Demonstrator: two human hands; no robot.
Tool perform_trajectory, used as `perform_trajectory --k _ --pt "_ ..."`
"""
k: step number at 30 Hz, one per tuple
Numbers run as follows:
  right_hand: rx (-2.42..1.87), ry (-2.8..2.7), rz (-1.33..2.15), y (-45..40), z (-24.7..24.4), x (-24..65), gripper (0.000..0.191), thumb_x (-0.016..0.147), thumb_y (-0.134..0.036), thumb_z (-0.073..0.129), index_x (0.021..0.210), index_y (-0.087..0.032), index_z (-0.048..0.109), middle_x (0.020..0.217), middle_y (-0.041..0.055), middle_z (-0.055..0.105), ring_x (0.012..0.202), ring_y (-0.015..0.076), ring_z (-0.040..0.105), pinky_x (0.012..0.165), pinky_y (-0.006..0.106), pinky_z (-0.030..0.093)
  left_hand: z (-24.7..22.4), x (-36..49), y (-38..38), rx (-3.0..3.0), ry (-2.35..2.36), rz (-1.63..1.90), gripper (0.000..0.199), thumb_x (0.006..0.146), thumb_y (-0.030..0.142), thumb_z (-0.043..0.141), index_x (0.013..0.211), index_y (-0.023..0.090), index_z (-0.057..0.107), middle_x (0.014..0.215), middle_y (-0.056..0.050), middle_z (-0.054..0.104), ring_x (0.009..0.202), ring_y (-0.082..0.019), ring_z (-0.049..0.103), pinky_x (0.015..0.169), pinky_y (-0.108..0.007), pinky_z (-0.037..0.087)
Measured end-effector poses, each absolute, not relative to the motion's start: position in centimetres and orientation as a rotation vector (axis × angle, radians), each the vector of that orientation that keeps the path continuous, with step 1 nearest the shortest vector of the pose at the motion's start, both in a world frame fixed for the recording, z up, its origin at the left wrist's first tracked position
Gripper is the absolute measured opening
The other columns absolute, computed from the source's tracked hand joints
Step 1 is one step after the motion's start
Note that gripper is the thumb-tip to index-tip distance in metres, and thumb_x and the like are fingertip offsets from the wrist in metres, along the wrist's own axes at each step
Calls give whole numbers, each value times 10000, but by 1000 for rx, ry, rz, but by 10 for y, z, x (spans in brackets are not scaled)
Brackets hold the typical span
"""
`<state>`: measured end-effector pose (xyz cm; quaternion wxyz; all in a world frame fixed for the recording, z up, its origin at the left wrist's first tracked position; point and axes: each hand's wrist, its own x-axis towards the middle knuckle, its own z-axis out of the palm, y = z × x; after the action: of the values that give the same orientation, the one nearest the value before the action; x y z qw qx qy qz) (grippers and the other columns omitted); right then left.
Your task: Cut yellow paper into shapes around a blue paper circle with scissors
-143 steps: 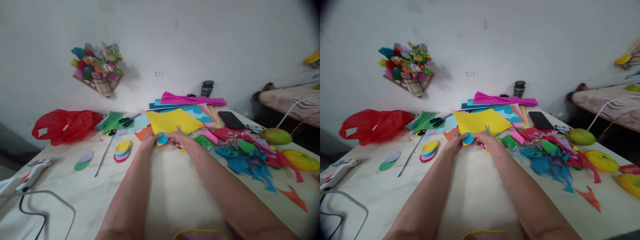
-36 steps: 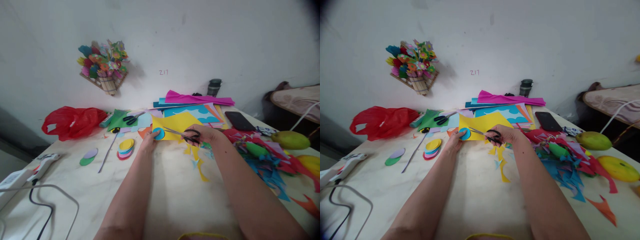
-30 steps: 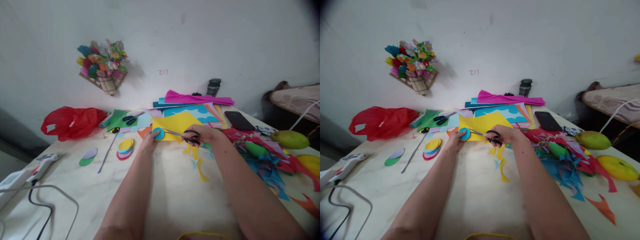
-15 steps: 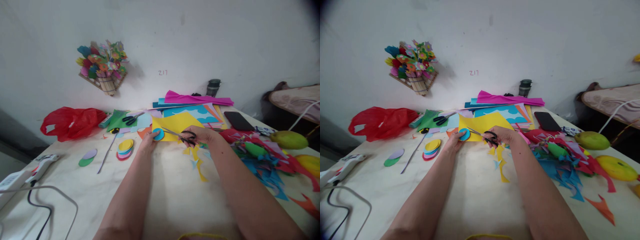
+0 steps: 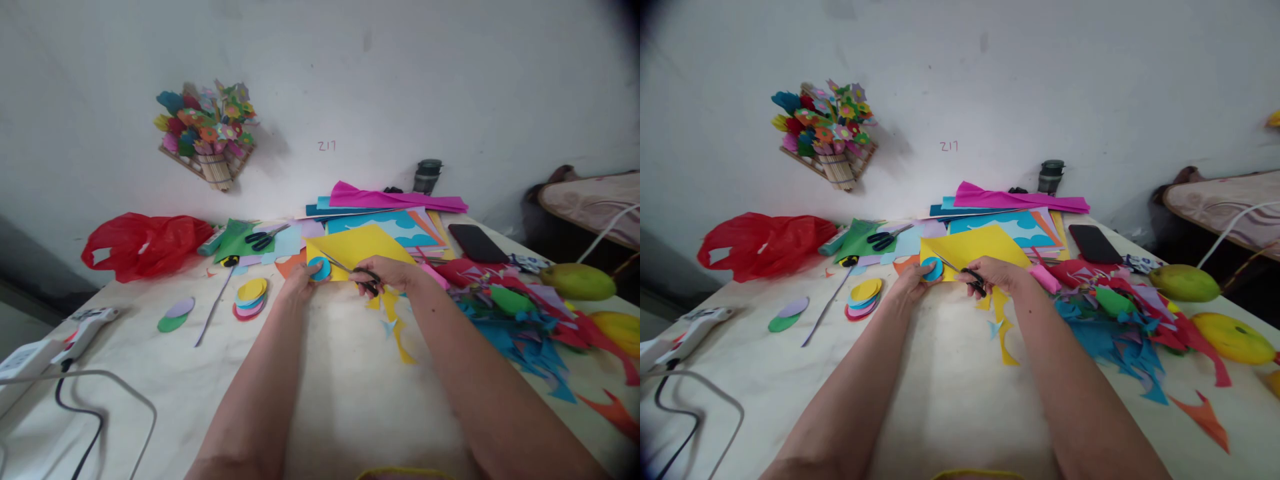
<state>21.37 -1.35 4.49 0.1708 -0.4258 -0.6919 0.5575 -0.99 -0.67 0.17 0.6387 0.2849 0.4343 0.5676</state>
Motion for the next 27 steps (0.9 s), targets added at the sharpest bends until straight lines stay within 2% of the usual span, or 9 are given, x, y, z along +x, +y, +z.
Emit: perform_trajectory --k 5,9,14,19,24,27 --pt "-1226 -1974 1551 -16 48 211 439 730 -566 799 654 -155 663 590 43 684 476 110 585 408 219 335 3 -9 -8 697 1005 1263 181 677 90 843 755 174 704 769 -72 730 823 -266 743 769 -426 668" --pt "-1206 -1972 1554 -16 48 212 450 741 -580 791 668 -157 654 602 42 690 466 104 574 417 222 341 1 -9 -9 729 991 1268 237 649 139 904 749 181 693 809 -92 747 911 -309 748 812 -445 652" --pt "-1194 -1940 1569 -15 45 212 447 744 -574 789 669 -158 643 625 47 703 458 96 564 425 223 356 -1 -11 -9 744 972 1259 255 654 151 913 757 174 681 797 -110 745 933 -329 745 816 -438 646" --pt "-1228 -1914 1553 -14 44 210 400 755 -517 785 656 -162 631 586 38 681 453 99 564 424 219 345 1 -11 -11 749 972 1234 249 691 168 905 777 178 671 799 -108 751 969 -358 748 879 -489 629" --pt "-1243 -1877 1521 -20 47 201 447 777 -556 784 649 -166 607 603 47 679 479 106 576 409 222 337 2 -8 -11 734 978 1253 233 697 145 895 797 181 687 792 -102 753 939 -355 753 876 -508 628" --pt "-1248 -1846 1542 -23 49 197 477 766 -593 802 680 -167 605 597 38 669 484 106 574 408 216 337 2 -7 -10 708 980 1266 258 674 124 904 811 180 693 781 -81 750 873 -319 755 817 -464 642"
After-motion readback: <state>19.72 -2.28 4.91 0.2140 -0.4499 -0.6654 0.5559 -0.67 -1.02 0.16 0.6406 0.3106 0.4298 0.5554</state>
